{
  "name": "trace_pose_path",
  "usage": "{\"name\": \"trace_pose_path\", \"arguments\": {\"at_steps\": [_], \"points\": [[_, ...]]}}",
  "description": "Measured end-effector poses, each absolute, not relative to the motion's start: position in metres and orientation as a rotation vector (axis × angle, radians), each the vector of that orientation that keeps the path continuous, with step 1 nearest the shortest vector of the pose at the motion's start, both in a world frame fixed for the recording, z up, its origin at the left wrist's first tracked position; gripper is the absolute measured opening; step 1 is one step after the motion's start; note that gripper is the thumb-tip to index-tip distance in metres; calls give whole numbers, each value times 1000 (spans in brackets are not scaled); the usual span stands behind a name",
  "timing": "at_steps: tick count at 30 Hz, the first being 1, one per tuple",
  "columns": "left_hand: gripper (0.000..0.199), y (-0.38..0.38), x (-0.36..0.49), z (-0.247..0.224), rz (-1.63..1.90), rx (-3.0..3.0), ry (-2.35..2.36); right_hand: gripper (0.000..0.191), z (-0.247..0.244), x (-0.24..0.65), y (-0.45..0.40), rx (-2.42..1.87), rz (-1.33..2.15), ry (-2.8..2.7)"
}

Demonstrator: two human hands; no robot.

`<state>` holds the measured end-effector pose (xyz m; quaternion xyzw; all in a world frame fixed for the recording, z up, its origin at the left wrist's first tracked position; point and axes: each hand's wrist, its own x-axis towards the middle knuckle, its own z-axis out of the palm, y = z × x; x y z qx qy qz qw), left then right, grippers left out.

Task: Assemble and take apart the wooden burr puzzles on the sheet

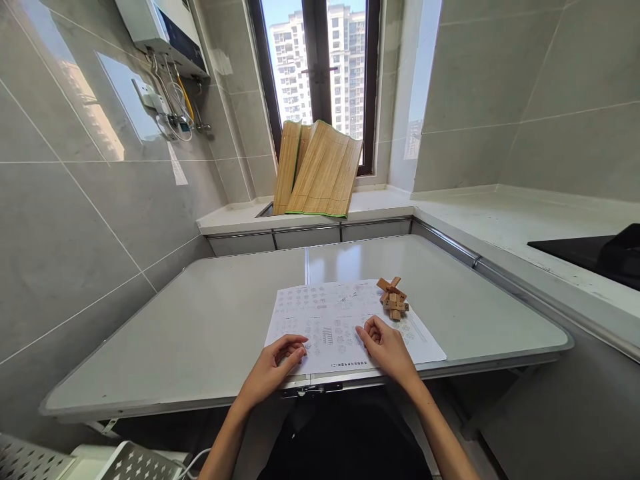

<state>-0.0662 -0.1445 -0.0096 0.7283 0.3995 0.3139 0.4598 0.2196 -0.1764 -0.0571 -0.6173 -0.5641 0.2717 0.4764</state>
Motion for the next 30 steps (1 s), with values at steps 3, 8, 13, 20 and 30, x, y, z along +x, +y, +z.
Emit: {"name": "trace_pose_path", "arguments": {"at_steps": [3,8,13,20,30], "points": [[40,-145,-66,-9,776,1797,992,44,-55,218,-177,-1512,666,-1352],[40,-145,-66,-9,790,1798,1001,45,-52,216,-179,-1502,664,-1343],[39,-144,-67,-10,770,1793,1011,43,-52,216,-180,-1501,666,-1351],[38,-145,-68,-7,756,1772,1019,44,-53,217,-179,-1506,676,-1343],[37,-144,-68,-8,759,1774,1010,43,-55,217,-178,-1511,680,-1331]]}}
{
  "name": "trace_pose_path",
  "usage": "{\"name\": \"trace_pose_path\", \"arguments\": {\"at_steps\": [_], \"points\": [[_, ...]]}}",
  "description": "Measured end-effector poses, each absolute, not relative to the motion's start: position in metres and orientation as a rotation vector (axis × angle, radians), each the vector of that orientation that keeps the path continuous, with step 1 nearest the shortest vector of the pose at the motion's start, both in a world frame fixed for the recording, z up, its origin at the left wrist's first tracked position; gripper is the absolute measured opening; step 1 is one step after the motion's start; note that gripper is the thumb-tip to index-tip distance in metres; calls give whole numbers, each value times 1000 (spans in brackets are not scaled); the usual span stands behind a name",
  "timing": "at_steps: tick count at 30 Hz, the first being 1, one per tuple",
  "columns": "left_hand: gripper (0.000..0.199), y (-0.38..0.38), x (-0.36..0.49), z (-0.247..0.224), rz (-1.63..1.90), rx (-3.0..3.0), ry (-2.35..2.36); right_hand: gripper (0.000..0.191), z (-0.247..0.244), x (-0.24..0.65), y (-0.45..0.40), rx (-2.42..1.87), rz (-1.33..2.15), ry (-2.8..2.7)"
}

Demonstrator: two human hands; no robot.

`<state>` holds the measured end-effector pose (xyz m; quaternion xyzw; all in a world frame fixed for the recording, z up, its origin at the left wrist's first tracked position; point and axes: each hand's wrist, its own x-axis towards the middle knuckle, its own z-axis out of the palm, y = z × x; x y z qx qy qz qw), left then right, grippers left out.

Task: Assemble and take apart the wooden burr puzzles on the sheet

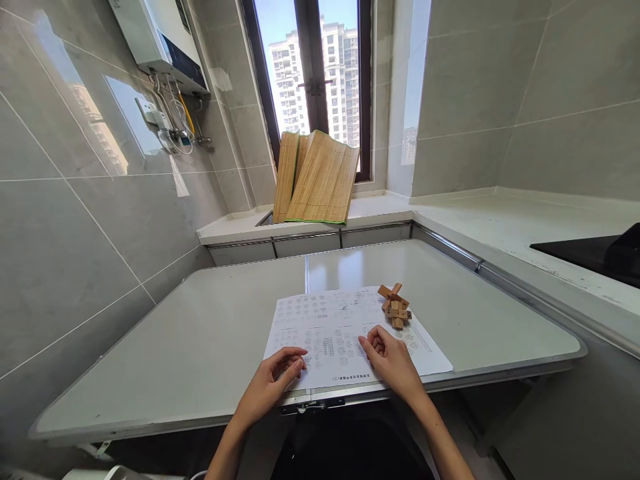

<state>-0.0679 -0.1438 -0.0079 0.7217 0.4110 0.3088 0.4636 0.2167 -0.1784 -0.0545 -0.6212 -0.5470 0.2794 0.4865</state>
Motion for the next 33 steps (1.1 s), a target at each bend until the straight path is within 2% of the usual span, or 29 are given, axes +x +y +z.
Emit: {"name": "trace_pose_path", "arguments": {"at_steps": [33], "points": [[38,-145,-67,-8,757,1756,1025,40,-53,218,-181,-1531,688,-1343]]}}
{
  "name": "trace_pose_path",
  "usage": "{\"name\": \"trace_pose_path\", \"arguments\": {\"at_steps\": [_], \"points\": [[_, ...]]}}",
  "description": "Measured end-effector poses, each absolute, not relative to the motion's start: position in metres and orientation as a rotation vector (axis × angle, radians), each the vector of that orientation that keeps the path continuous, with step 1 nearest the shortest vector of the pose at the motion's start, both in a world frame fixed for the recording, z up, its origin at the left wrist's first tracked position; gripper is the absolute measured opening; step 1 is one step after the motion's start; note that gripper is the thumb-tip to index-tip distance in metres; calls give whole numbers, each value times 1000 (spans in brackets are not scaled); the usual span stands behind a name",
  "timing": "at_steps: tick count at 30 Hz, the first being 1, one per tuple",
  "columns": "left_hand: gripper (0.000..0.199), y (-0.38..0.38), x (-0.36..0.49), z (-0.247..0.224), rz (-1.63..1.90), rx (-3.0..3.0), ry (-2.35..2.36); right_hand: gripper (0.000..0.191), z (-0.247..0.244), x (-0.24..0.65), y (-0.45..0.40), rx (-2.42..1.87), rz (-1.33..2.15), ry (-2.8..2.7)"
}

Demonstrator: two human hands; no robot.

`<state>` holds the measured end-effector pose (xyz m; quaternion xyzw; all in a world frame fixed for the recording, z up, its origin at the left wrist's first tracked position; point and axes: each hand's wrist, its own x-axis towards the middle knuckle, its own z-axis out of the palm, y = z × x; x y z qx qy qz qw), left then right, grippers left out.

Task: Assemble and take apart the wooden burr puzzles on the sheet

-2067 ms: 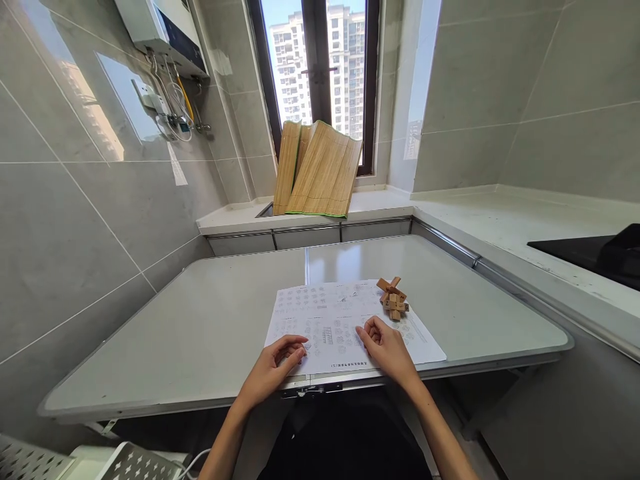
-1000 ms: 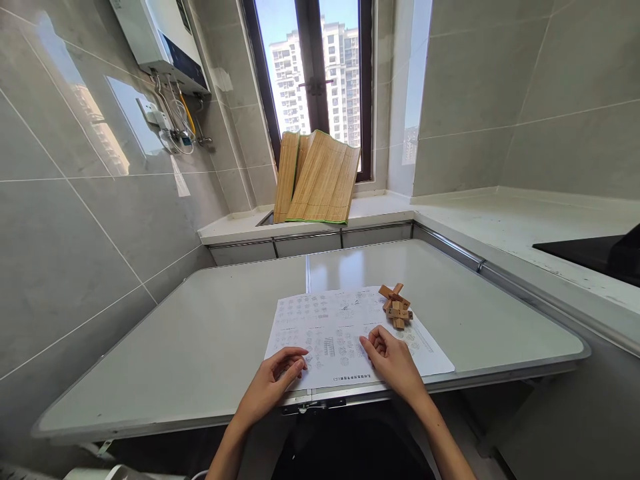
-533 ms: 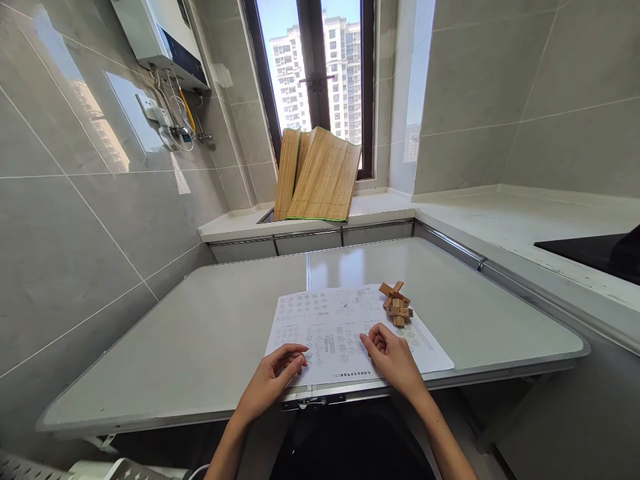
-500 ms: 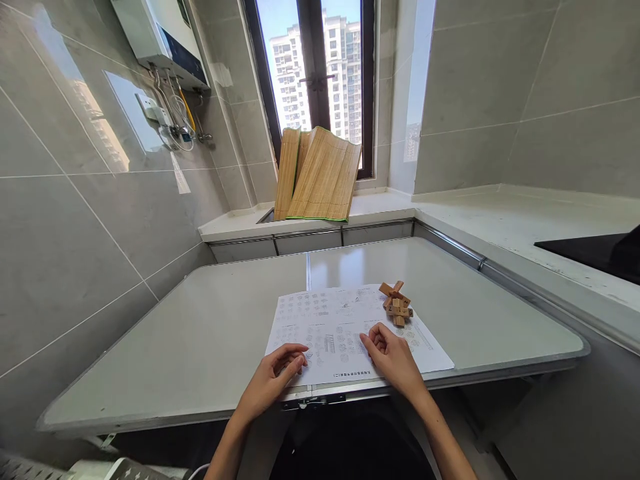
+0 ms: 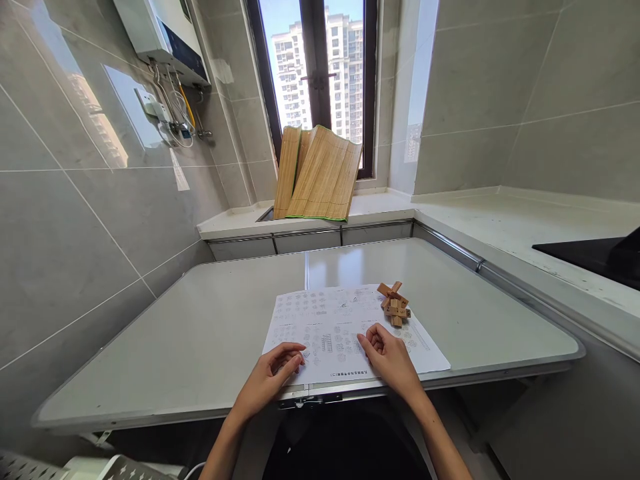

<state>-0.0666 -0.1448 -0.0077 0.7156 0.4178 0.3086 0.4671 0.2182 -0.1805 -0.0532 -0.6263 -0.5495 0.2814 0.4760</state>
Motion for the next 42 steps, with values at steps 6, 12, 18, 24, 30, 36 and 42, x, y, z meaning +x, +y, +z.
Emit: {"name": "trace_pose_path", "arguments": {"at_steps": [6,12,18,24,30,36,42], "points": [[39,-144,-65,-7,753,1757,1024,39,-55,218,-180,-1530,680,-1343],[39,-145,-65,-4,746,1745,1022,40,-55,219,-180,-1541,667,-1345],[38,-145,-66,-5,728,1755,1009,40,-57,220,-180,-1538,652,-1358],[38,-145,-66,-5,734,1758,998,38,-55,219,-181,-1534,646,-1355],[41,-145,-66,-6,743,1757,998,38,-58,221,-179,-1529,647,-1358],[42,-145,-67,-7,751,1757,988,41,-59,220,-179,-1536,637,-1369],[43,-146,-68,-6,759,1754,995,42,-56,217,-181,-1544,623,-1365]]}}
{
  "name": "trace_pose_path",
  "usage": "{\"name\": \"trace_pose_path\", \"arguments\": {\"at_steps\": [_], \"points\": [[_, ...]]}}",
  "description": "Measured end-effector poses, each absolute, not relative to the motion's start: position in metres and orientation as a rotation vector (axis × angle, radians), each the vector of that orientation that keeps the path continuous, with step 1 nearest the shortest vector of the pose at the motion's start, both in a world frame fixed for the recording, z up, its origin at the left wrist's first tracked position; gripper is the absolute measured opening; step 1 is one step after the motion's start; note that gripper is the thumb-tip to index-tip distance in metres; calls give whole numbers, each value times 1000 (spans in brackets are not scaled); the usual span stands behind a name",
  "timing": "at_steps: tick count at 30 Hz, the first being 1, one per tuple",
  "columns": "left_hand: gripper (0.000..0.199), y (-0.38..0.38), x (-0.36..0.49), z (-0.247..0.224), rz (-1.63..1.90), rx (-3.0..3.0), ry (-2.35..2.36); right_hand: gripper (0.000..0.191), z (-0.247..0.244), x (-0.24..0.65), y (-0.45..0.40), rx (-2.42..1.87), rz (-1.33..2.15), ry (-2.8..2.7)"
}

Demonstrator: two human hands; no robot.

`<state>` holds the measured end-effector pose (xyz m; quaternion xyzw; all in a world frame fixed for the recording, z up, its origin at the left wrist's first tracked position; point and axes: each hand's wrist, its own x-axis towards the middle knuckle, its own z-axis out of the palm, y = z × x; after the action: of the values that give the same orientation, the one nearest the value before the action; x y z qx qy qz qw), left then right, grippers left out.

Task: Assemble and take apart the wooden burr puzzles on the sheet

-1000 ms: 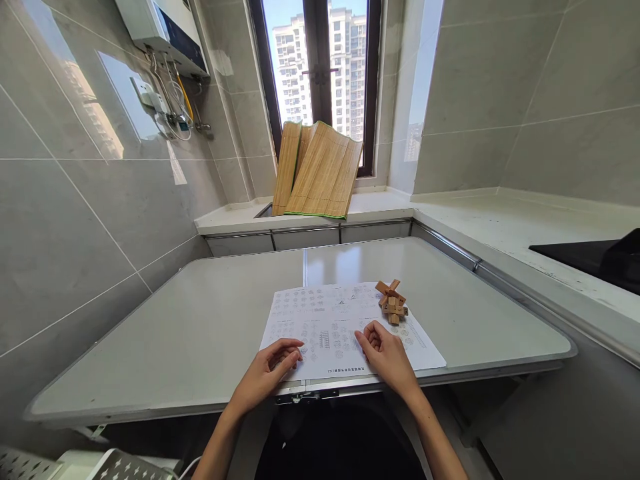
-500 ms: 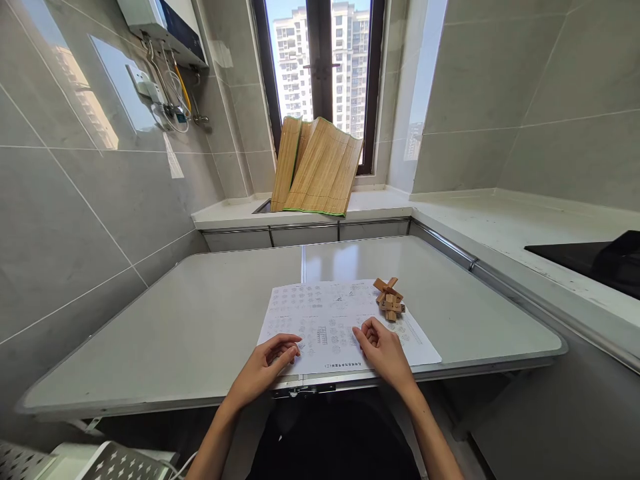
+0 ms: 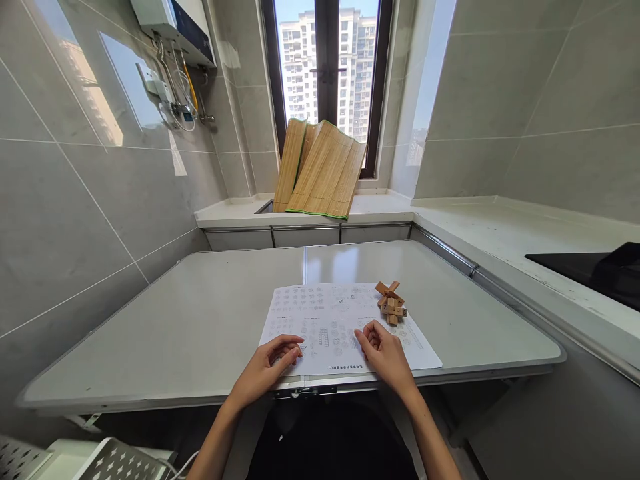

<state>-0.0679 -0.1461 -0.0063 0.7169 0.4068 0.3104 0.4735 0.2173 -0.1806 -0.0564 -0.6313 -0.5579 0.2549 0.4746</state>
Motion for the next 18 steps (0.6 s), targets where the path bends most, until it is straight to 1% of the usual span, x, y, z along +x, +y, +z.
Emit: {"name": "trace_pose_path", "arguments": {"at_steps": [18], "points": [[42,-147,-68,-5,765,1760,1015,45,-59,219,-177,-1548,632,-1399]]}}
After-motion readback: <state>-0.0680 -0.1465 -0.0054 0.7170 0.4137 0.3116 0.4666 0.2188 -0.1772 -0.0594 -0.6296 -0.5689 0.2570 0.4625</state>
